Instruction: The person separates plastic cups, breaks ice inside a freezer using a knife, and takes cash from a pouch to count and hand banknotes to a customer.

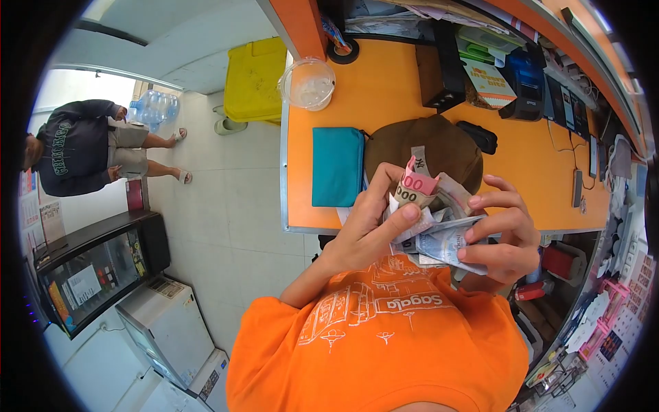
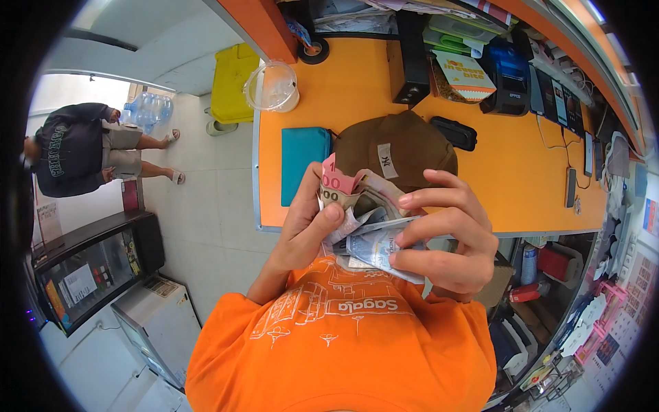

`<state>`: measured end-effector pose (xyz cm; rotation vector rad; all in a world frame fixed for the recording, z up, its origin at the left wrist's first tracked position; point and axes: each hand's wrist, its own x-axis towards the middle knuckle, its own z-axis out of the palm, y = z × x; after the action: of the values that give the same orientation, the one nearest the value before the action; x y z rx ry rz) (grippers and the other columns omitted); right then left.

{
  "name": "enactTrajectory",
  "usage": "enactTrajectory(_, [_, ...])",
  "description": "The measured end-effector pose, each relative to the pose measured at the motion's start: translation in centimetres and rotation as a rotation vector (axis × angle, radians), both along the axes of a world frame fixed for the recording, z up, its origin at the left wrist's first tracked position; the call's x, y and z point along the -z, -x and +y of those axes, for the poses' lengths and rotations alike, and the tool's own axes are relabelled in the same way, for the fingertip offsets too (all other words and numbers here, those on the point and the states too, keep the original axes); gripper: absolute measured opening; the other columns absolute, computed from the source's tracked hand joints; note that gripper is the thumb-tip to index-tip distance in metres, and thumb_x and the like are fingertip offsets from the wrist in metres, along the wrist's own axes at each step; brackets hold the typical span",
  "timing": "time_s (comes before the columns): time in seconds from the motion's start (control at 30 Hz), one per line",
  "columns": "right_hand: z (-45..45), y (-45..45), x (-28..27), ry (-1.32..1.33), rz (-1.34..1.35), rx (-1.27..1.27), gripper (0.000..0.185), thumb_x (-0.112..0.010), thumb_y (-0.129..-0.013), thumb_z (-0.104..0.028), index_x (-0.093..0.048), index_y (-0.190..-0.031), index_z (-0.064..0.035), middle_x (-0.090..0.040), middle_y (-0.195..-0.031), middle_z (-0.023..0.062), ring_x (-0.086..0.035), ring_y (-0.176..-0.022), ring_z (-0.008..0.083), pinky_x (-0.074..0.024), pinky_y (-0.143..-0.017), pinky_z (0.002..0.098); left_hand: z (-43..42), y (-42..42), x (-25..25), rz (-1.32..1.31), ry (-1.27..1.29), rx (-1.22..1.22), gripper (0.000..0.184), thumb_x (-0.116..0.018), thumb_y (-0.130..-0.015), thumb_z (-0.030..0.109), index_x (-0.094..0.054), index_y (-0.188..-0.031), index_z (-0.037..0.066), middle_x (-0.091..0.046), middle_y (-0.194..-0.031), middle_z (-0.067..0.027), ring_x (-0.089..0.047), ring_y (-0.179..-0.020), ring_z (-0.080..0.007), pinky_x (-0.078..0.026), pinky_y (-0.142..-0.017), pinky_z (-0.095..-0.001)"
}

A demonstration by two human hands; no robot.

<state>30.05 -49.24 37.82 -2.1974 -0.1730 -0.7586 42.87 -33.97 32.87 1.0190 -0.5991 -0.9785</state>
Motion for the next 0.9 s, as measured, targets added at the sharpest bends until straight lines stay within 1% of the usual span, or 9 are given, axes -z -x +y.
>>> enactTrajectory(0.27, [-1.2,0.6,0.2,-0.054,-0.035,-0.147,0.014,-0.068,-0.065,-0.019,-0.067,-0.075,-0.0091,-0.060,-0.079,0.0060,-0.062,-0.087,0.0307,-0.0440,-0.084,0.0485,0.3,-0.1,0.2,-0.100,-0.007,-0.022,0.028,-0.052,-0.090,0.020,-0.040,-0.107,0.001,-0.053,-0.088,-0.0058,-0.047,-0.081,-0.0095,-0.039,-0.073,-0.0229])
enactTrajectory(0.33, [-1.1,0.7,0.3,-0.069,-0.050,-0.141,0.015,-0.069,-0.066,-0.020,-0.067,-0.076,-0.0086,-0.060,-0.079,0.0068,-0.062,-0.087,0.0311,-0.0444,-0.084,0.0484,0.5,-0.3,0.4,-0.193,0.000,-0.020,0.029,-0.053,-0.090,0.020,-0.039,-0.107,0.001,-0.053,-0.087,-0.0063,-0.048,-0.079,-0.0098,-0.039,-0.072,-0.0233])
enactTrajectory(0.47, [-1.1,0.9,0.4,-0.091,-0.046,-0.126,0.014,-0.068,-0.069,-0.021,-0.067,-0.077,-0.0092,-0.061,-0.081,0.0068,-0.062,-0.087,0.0312,-0.0437,-0.084,0.0485,0.4,-0.3,0.4,-0.220,-0.001,-0.020,0.030,-0.054,-0.089,0.020,-0.039,-0.106,0.001,-0.054,-0.087,-0.0069,-0.049,-0.078,-0.0102,-0.040,-0.071,-0.0238])
enactTrajectory(0.57, [-1.1,0.9,-0.5,-0.010,0.055,-0.071,0.012,-0.066,-0.067,-0.018,-0.067,-0.078,-0.0114,-0.063,-0.081,0.0029,-0.060,-0.089,0.0283,-0.0416,-0.087,0.0480,0.2,-0.3,0.3,-0.215,0.006,0.002,0.037,-0.060,-0.086,0.021,-0.037,-0.107,0.000,-0.055,-0.087,-0.0074,-0.052,-0.079,-0.0113,-0.041,-0.069,-0.0248])
enactTrajectory(0.63, [-0.6,0.5,-1.0,0.125,0.133,0.040,0.014,-0.065,-0.065,-0.017,-0.068,-0.078,-0.0133,-0.064,-0.081,-0.0005,-0.058,-0.090,0.0262,-0.0401,-0.089,0.0471,-0.1,-0.1,0.0,-0.231,0.011,0.027,0.045,-0.066,-0.082,0.023,-0.036,-0.107,0.000,-0.056,-0.087,-0.0092,-0.055,-0.078,-0.0136,-0.043,-0.067,-0.0259])
enactTrajectory(0.7, [0.1,0.0,-1.2,0.220,0.202,0.135,0.021,-0.063,-0.060,-0.015,-0.069,-0.080,-0.0157,-0.063,-0.079,-0.0049,-0.056,-0.093,0.0239,-0.0391,-0.090,0.0457,0.0,-0.4,0.0,-0.370,-0.067,0.097,0.052,-0.070,-0.077,0.025,-0.035,-0.107,0.001,-0.057,-0.089,-0.0120,-0.058,-0.078,-0.0177,-0.044,-0.065,-0.0270])
enactTrajectory(0.73, [0.2,-0.2,-1.2,0.245,0.238,0.126,0.021,-0.063,-0.060,-0.014,-0.069,-0.080,-0.0156,-0.063,-0.080,-0.0046,-0.055,-0.094,0.0241,-0.0391,-0.090,0.0459,0.0,-0.5,0.0,-0.440,-0.107,0.132,0.055,-0.072,-0.075,0.026,-0.035,-0.107,0.001,-0.058,-0.090,-0.0134,-0.060,-0.077,-0.0198,-0.045,-0.064,-0.0275])
enactTrajectory(0.77, [0.3,-0.3,-1.3,0.269,0.274,0.116,0.021,-0.063,-0.060,-0.013,-0.069,-0.080,-0.0155,-0.062,-0.080,-0.0044,-0.055,-0.094,0.0243,-0.0391,-0.090,0.0461,-0.2,-0.4,0.7,-0.412,-0.088,0.132,0.063,-0.075,-0.070,0.034,-0.035,-0.106,0.002,-0.058,-0.092,-0.0161,-0.061,-0.076,-0.0259,-0.045,-0.063,-0.0294])
enactTrajectory(0.9, [0.5,-1.0,-0.7,0.327,0.277,0.148,0.022,-0.065,-0.057,-0.011,-0.069,-0.079,-0.0143,-0.061,-0.083,-0.0019,-0.054,-0.096,0.0243,-0.0397,-0.089,0.0479,-0.4,-0.3,0.6,-0.559,-0.062,0.112,0.065,-0.076,-0.069,0.032,-0.035,-0.110,0.002,-0.058,-0.092,-0.0149,-0.061,-0.077,-0.0260,-0.045,-0.066,-0.0302])
